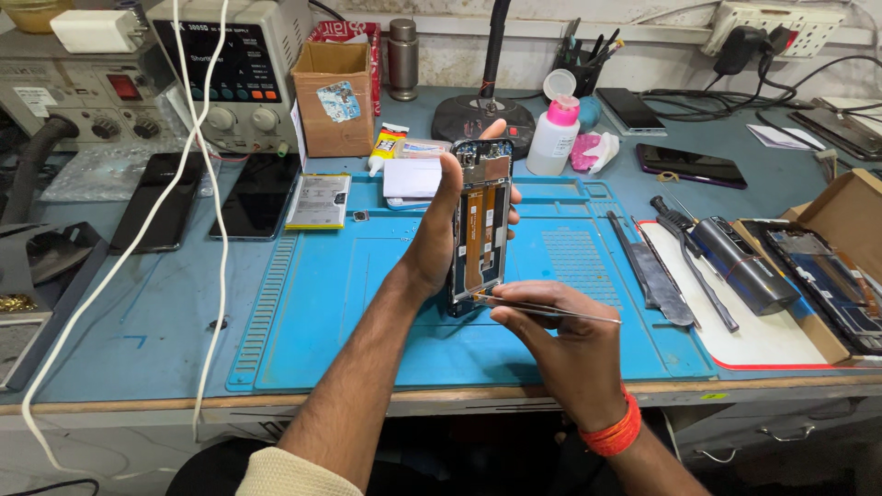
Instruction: The person works on a disassembled smartphone at a repair bench, peeling a protective film and adhesive from the phone body, then unwraps a new replacement battery from its plastic packaging and peels its backing. They use tweezers and a screwdriver on the phone's internal components.
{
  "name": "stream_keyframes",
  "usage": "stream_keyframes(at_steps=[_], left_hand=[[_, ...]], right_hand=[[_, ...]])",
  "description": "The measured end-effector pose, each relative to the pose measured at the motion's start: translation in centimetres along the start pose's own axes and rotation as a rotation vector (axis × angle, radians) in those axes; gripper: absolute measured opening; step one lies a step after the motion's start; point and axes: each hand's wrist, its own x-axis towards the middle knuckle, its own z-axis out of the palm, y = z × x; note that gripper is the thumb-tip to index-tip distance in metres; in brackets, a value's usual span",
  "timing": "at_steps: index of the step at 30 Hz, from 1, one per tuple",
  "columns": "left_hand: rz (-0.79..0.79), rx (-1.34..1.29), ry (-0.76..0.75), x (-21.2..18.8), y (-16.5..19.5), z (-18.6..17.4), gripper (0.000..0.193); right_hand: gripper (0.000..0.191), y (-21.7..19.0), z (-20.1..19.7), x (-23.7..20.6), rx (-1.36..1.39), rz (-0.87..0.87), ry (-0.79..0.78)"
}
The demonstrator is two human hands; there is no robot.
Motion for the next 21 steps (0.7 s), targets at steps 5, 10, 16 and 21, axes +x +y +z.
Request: stream_keyframes(at_steps=[5, 10, 16, 21], left_hand=[[0.001, -0.004, -0.008, 0.04, -0.12, 0.07, 0.108], [0.005, 0.012, -0.004, 0.09, -0.24, -0.01, 0.107], [0.004, -0.003, -0.005, 0.15, -0.42, 0.02, 0.107], [0.003, 0.035, 0.018, 0.22, -0.40, -0.08, 0.108]], right_hand=[[0.020, -0.10, 0.29, 0.11, -0.035, -0.020, -0.036], [0.020, -0.12, 0.21, 0.14, -0.025, -0.016, -0.041], [0.020, -0.41, 0.25, 0.20, -0.032, -0.035, -0.059], [0.020, -0.67, 0.50, -0.07, -0.110, -0.132, -0.045]])
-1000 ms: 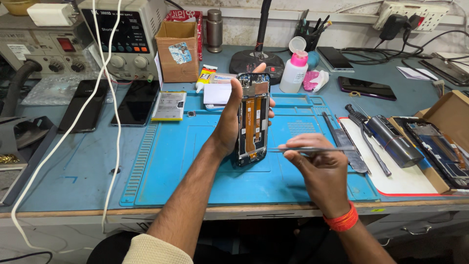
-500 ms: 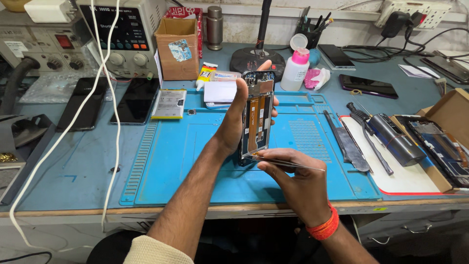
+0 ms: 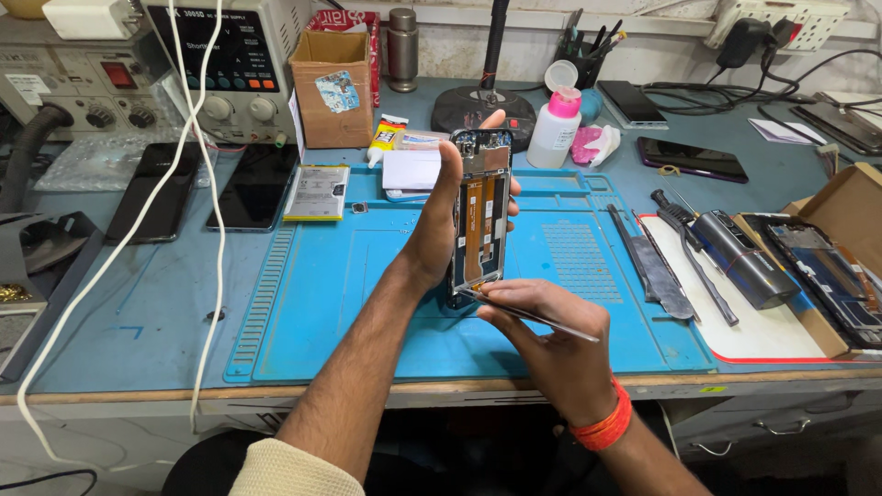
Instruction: The person works on a disassembled smartphone at a repair bench, peeling a protective film and adhesive from the phone body, then unwraps a new replacement battery from its plastic packaging and peels its backing. They use tweezers and a screwdriver on the phone's internal components.
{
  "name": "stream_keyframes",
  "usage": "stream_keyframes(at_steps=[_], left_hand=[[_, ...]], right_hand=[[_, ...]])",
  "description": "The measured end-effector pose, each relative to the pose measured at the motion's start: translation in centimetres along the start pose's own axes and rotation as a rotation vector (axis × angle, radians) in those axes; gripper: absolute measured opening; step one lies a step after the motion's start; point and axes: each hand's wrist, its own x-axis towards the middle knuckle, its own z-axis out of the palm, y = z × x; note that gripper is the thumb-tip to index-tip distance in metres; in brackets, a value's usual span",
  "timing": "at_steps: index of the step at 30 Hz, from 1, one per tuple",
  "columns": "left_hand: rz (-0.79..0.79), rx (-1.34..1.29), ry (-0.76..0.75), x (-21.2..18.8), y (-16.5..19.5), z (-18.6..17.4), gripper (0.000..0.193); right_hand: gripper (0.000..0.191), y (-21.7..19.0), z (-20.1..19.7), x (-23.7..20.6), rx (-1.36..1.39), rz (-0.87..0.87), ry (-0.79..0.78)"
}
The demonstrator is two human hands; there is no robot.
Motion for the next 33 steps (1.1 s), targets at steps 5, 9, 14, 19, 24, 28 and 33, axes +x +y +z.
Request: stream_keyframes(at_steps=[5, 9, 14, 19, 24, 28, 33], left_hand=[[-0.019, -0.021, 0.011, 0.05, 0.05, -0.02, 0.109], [-0.026, -0.012, 0.023, 0.02, 0.03, -0.06, 0.109], [-0.024, -0.013, 0.019, 0.08, -0.02, -0.07, 0.109], [-0.026, -0.004, 0.026, 0.00, -0.01, -0.01, 0.109], [-0.030, -0.003, 0.030, 0.03, 0.05, -0.08, 0.109], [-0.031, -0.010, 0.028, 0.08, 0.04, -0.05, 0.108], [-0.027, 0.005, 0.022, 0.08, 0.12, -0.04, 0.108]], right_hand=[[0.019, 0.17, 0.11, 0.16, 0.036, 0.030, 0.005], [0.019, 0.42, 0.11, 0.20, 0.088, 0.089, 0.014], [0.019, 0.49, 0.06, 0.17, 0.082, 0.087, 0.008], [0.019, 0.26, 0.15, 0.12, 0.051, 0.041, -0.001], [0.018, 0.17, 0.25, 0.27, -0.015, 0.001, 0.005], [0.016, 0.08, 0.35, 0.35, -0.061, -0.025, 0.001], [0.012, -0.12, 0.33, 0.65, -0.077, -0.038, 0.000]])
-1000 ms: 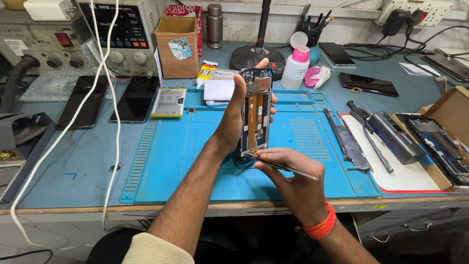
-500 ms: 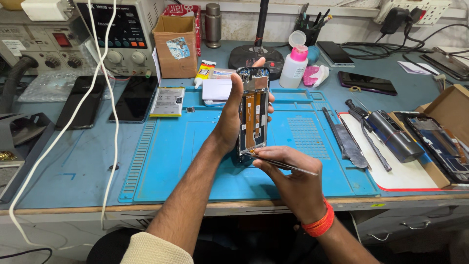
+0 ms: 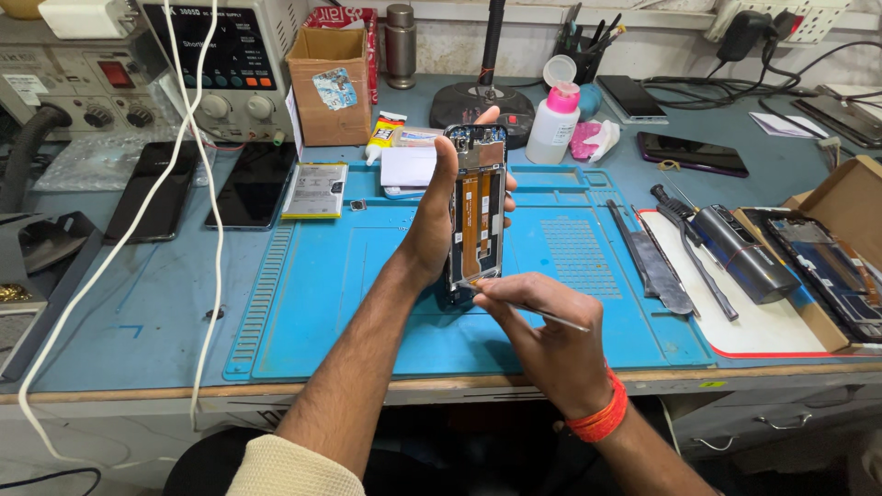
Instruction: The person works on a disassembled smartphone at a repair bench, peeling a protective film and adhesive from the phone body, then unwraps a new replacement battery from its plastic packaging and peels its backing. They use tweezers and a screwdriver on the phone's internal components.
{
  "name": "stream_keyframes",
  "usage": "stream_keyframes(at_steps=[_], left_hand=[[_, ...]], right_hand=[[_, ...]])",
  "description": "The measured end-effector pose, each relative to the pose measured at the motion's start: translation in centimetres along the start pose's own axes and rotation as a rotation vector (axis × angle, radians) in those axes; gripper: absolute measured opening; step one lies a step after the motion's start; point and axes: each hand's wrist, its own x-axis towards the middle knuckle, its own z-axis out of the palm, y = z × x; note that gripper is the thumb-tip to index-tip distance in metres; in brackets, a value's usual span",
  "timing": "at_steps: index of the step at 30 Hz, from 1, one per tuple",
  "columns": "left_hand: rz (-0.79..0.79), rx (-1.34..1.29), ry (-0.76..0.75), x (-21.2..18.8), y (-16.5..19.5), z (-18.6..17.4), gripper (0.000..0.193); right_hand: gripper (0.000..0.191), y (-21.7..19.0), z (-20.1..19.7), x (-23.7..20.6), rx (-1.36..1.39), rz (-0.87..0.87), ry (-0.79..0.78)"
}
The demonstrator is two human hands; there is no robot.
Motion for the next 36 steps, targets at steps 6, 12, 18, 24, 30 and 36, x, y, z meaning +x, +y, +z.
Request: stream_keyframes(at_steps=[6, 12, 18, 24, 30, 36], left_hand=[[-0.018, -0.017, 0.003, 0.0, 0.0, 0.0, 0.109], [-0.027, -0.023, 0.003, 0.0, 0.1, -0.1, 0.109], [-0.012, 0.006, 0.005, 0.0, 0.0, 0.0, 0.109], [-0.014, 0.012, 0.001, 0.0, 0.1, 0.0, 0.110], [-0.014, 0.016, 0.003, -0.1, 0.2, 0.0, 0.110], [-0.012, 0.035, 0.014, -0.1, 0.2, 0.0, 0.110]], right_hand=[[0.013, 0.1, -0.6, 0.3, -0.009, 0.061, 0.017], [0.012, 0.5, -0.6, 0.3, 0.064, 0.092, 0.057], [0.012, 1.1, -1.7, 0.8, 0.104, 0.151, 0.139], [0.013, 1.5, -2.6, 1.0, 0.056, 0.127, 0.149], [0.012, 2.1, -3.4, 1.3, 0.074, 0.125, 0.179], [0.012, 2.9, -4.7, 1.5, 0.034, 0.093, 0.209]])
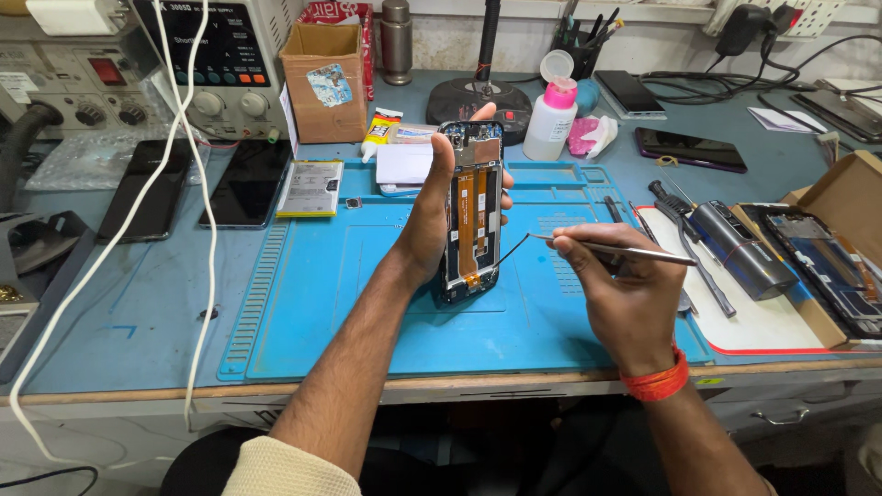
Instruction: The person works on a disassembled smartphone at a repair bench, peeling a protective film and adhesive from the phone body, then unwraps a new replacement battery from its plastic packaging and peels its backing. They use tweezers and a screwdriver on the phone's internal components.
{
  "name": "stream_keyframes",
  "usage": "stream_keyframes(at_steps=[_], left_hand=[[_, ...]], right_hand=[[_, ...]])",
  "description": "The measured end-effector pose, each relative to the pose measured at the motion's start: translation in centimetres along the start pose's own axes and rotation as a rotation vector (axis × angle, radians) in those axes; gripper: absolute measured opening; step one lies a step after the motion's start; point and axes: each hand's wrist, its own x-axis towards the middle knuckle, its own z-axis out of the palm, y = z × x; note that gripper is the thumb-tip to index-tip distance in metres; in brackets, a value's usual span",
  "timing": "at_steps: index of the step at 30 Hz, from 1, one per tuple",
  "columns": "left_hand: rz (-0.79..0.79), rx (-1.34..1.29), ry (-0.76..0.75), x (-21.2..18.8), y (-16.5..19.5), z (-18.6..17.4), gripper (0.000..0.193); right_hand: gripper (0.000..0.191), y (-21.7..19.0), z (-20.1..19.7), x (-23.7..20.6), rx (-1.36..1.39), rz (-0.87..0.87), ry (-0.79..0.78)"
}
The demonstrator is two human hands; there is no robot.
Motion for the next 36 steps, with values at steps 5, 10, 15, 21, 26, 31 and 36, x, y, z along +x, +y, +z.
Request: stream_keyframes(at_steps=[5, 10, 15, 21, 26, 31, 36], left_hand=[[-0.002, 0.028, 0.005, 0.1, -0.1, 0.0, 0.111], [0.012, 0.045, 0.001, 0.1, -0.1, 0.0, 0.111], [0.019, 0.050, 0.005, 0.1, -0.1, 0.0, 0.109], [-0.003, 0.037, 0.010, 0.1, -0.1, -0.2, 0.108], [0.009, 0.070, 0.009, 0.1, -0.2, -0.2, 0.107], [0.006, 0.068, 0.007, 0.1, -0.2, -0.3, 0.107], [0.028, 0.107, 0.016, 0.1, -0.4, -0.4, 0.106]], right_hand=[[0.010, 0.9, -2.3, 1.3, 0.083, -0.019, 0.057], [0.012, 1.9, -5.2, 1.5, -0.138, -0.116, 0.013], [0.014, 2.8, -8.0, 0.3, -0.165, 0.034, -0.251], [0.013, 3.9, -9.7, -1.5, -0.134, 0.247, -0.287], [0.015, 4.3, -9.8, -1.8, -0.231, 0.230, -0.294], [0.015, 4.4, -9.9, -1.8, -0.222, 0.274, -0.291], [0.015, 4.5, -10.0, -1.8, -0.227, 0.298, -0.308]])
